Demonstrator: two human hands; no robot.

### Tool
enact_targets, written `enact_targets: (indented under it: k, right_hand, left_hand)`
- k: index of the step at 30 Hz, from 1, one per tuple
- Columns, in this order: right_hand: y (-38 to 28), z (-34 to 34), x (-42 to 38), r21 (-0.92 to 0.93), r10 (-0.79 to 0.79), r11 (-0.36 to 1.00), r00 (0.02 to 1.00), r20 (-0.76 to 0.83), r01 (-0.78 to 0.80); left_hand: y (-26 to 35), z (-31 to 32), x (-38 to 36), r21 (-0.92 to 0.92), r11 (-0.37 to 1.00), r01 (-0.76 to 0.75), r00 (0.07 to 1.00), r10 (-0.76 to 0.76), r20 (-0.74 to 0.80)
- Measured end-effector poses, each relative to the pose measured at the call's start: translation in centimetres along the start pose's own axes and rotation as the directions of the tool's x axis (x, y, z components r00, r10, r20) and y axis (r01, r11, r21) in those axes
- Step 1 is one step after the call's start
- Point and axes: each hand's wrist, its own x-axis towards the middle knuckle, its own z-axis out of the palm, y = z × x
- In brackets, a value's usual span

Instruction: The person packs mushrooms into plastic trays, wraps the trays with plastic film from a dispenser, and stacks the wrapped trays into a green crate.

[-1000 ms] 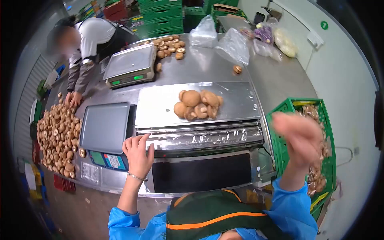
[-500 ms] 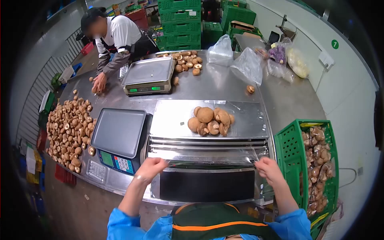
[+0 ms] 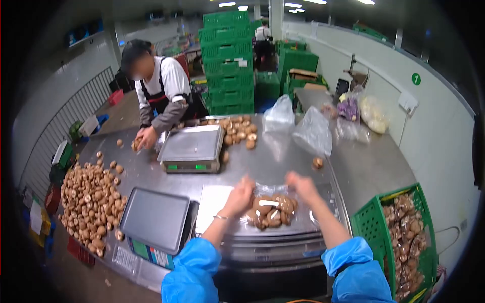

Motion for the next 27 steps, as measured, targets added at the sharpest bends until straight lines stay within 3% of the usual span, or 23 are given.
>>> enact_targets:
  k: [1, 2, 3, 5, 6, 8, 9, 11, 14, 16, 18, 20, 22, 23, 26, 27]
  right_hand:
    - [3.2, 1.0, 0.2, -0.247, -0.234, 0.937, 0.969, 0.083, 0.247]
    - [5.6, 1.6, 0.7, -0.452, -0.408, 0.762, 0.886, 0.220, 0.464]
    - [4.0, 1.4, 0.1, -0.454, -0.397, 0.767, 0.891, 0.220, 0.454]
    - [0.9, 0.5, -2.5, -0.169, -0.057, 0.979, 0.947, 0.315, 0.115]
    - [0.2, -0.1, -2.9, -0.221, 0.027, 0.974, 0.933, 0.359, 0.056]
    - [-0.4, -0.9, -3.6, -0.007, 0.143, 0.988, 0.911, 0.388, -0.152]
    - [0.0, -1.3, -3.7, -0.007, 0.141, 0.989, 0.911, 0.387, -0.150]
    - [-0.1, -1.8, -4.4, 0.040, 0.354, 0.910, 0.822, 0.446, -0.414]
    - [-2.1, -1.1, -7.0, 0.182, 0.369, 0.849, 0.803, 0.469, -0.496]
    - [-1.1, -1.9, -8.2, 0.157, 0.333, 0.868, 0.787, 0.520, -0.471]
    - [-3.8, -2.0, -12.5, 0.109, 0.383, 0.862, 0.775, 0.502, -0.496]
    - [-1.4, -1.8, -16.8, 0.131, 0.276, 0.911, 0.816, 0.508, -0.390]
    - [-1.5, -1.5, -21.2, 0.018, 0.291, 0.934, 0.790, 0.539, -0.357]
    - [-0.4, -1.1, -22.9, 0.013, 0.330, 0.915, 0.764, 0.554, -0.404]
    - [2.2, -0.2, -25.9, -0.001, 0.407, 0.897, 0.826, 0.390, -0.442]
    - [4.2, -0.2, -26.4, -0.067, 0.489, 0.863, 0.795, 0.360, -0.500]
  left_hand:
    - [-1.4, 0.7, -0.4, -0.033, 0.998, -0.062, 0.995, 0.065, 0.072]
    - [-2.8, 1.0, -0.3, -0.072, 0.991, -0.109, 0.982, 0.119, 0.149]
    - [-2.2, 0.4, -0.1, -0.078, 0.992, -0.102, 0.981, 0.114, 0.157]
    - [-1.1, -0.7, -1.9, -0.209, 0.976, 0.058, 0.946, 0.013, 0.323]
    - [-0.7, -1.4, -2.9, -0.212, 0.974, 0.076, 0.944, -0.002, 0.329]
    - [0.3, -3.0, -3.5, -0.414, 0.829, 0.376, 0.860, -0.145, 0.490]
    - [0.2, -3.2, -4.4, -0.466, 0.769, 0.439, 0.824, -0.137, 0.550]
    - [0.3, -3.8, -5.0, -0.460, 0.743, 0.487, 0.797, -0.161, 0.583]
    - [2.4, -4.7, -6.5, -0.461, 0.671, 0.581, 0.759, -0.242, 0.604]
    - [3.3, -4.8, -8.1, -0.585, 0.572, 0.575, 0.770, -0.136, 0.623]
    - [4.4, -5.5, -11.2, -0.430, 0.717, 0.548, 0.702, -0.115, 0.703]
    - [7.4, -6.7, -15.6, -0.433, 0.679, 0.593, 0.643, -0.076, 0.762]
    - [5.9, -6.0, -20.4, -0.316, 0.680, 0.661, 0.530, -0.125, 0.839]
    - [6.3, -6.4, -22.6, -0.367, 0.610, 0.703, 0.547, -0.134, 0.826]
    - [0.9, -4.2, -27.1, -0.343, 0.564, 0.751, 0.590, -0.339, 0.733]
    - [-0.5, -3.2, -28.0, -0.422, 0.449, 0.788, 0.600, -0.403, 0.692]
